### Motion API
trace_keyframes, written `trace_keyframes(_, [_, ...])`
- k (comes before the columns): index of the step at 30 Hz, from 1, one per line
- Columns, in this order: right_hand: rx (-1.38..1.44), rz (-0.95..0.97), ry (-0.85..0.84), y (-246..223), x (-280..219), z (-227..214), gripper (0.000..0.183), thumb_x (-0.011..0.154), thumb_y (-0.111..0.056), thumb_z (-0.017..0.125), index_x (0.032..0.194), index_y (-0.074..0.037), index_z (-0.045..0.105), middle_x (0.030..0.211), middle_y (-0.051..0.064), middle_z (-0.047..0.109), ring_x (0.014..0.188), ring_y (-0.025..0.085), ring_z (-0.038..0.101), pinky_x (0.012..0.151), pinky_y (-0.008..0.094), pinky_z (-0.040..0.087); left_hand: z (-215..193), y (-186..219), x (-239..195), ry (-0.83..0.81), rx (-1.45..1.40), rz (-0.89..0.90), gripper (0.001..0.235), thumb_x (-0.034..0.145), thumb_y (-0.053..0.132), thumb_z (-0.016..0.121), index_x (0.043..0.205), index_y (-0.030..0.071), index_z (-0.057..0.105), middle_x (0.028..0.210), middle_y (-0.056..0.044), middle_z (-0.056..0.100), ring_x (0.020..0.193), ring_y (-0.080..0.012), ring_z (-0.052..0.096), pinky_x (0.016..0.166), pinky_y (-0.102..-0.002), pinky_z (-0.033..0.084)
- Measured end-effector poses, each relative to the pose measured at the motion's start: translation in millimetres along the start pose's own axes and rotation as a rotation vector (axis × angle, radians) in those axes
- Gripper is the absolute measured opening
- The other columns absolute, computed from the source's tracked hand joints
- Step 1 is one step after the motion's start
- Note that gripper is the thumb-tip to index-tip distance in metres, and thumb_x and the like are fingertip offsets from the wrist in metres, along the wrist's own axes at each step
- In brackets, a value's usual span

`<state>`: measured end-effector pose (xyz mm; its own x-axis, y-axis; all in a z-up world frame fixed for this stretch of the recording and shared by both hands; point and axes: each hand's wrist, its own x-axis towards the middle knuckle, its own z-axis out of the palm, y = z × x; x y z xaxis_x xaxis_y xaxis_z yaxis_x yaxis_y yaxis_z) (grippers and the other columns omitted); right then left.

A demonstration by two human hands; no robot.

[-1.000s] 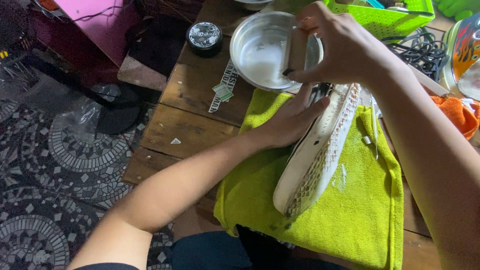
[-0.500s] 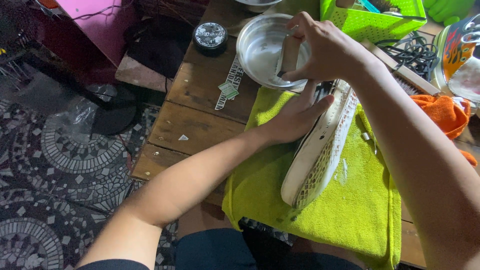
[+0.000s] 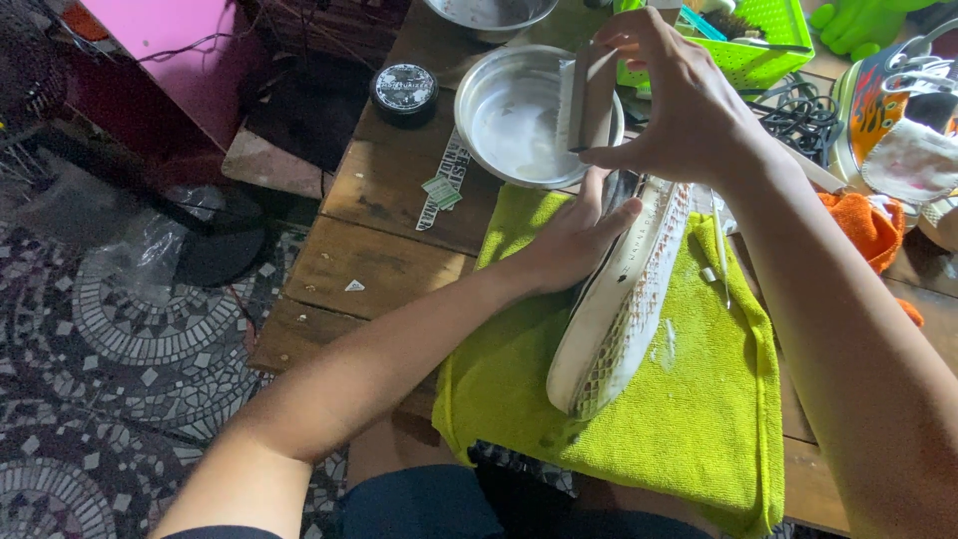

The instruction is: The person scrubs the sole of a white sneaker using a brush. They repeatedly dip the brush into a bowl of soapy water and scrub the textured bottom of the shoe, which is resting on a green towel.

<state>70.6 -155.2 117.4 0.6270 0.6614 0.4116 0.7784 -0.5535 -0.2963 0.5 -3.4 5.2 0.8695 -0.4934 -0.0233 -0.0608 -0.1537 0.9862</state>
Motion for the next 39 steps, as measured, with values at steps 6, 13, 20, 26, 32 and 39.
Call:
trace_keyframes(6, [-0.035,-0.008,-0.022,-32,0,12,0.097,0.070,-0.021,0.107,0.148,-0.004,0.051,0.143,0.024,0.068,0.131,0.042,0.067,0.106,0.055,0.054,8,-40,22,-0.070,-0.011,0.015,0.105,0.101,0.070,0.027,0.177,0.000,0.011,0.186,-0.027,0.020,0.171,-0.0421,0.022,0.136,-0.058,0.015])
trace_keyframes(13, [-0.026,-0.031,0.000,-37,-6,20,0.092,0.068,-0.016,0.105,0.141,-0.003,0.050,0.135,0.021,0.066,0.117,0.038,0.068,0.089,0.050,0.058,13,-58,27,0.043,0.416,0.358,0.045,0.108,0.015,0.044,0.142,-0.009,0.060,0.116,-0.030,0.066,0.103,-0.0383,0.061,0.091,-0.048,0.046])
trace_keyframes(20, [-0.024,-0.049,0.060,-34,-10,19,0.098,0.066,-0.016,0.108,0.142,-0.003,0.048,0.137,0.023,0.063,0.121,0.042,0.064,0.096,0.053,0.053,7,-25,17,-0.030,0.058,-0.197,0.042,0.114,0.044,0.037,0.093,0.012,0.053,0.080,-0.010,0.049,0.076,-0.0279,0.048,0.075,-0.052,0.038])
trace_keyframes(26, [-0.062,0.077,0.173,-43,-16,18,0.104,0.066,-0.022,0.110,0.148,-0.003,0.050,0.142,0.022,0.063,0.126,0.042,0.065,0.108,0.055,0.054,9,-16,13,0.052,0.018,0.010,0.079,0.107,0.051,0.036,0.167,0.000,0.045,0.174,-0.027,0.048,0.163,-0.0391,0.043,0.131,-0.053,0.029])
trace_keyframes(32, [-0.108,0.142,0.492,-29,-30,17,0.098,0.075,-0.022,0.114,0.148,-0.001,0.052,0.140,0.023,0.063,0.120,0.037,0.063,0.105,0.048,0.052,6,-15,9,-0.023,-0.075,0.127,0.109,0.103,0.066,0.036,0.176,-0.001,-0.009,0.188,-0.027,-0.006,0.175,-0.0354,-0.004,0.139,-0.049,-0.001])
trace_keyframes(39, [0.259,0.259,0.633,-48,-112,-10,0.071,0.108,0.009,0.091,0.148,-0.010,0.035,0.146,0.037,0.055,0.136,0.049,0.068,0.113,0.049,0.066,0,-23,10,-0.030,-0.096,0.264,0.097,0.108,0.064,0.038,0.177,0.003,0.007,0.189,-0.028,0.003,0.177,-0.0369,0.001,0.141,-0.050,0.001])
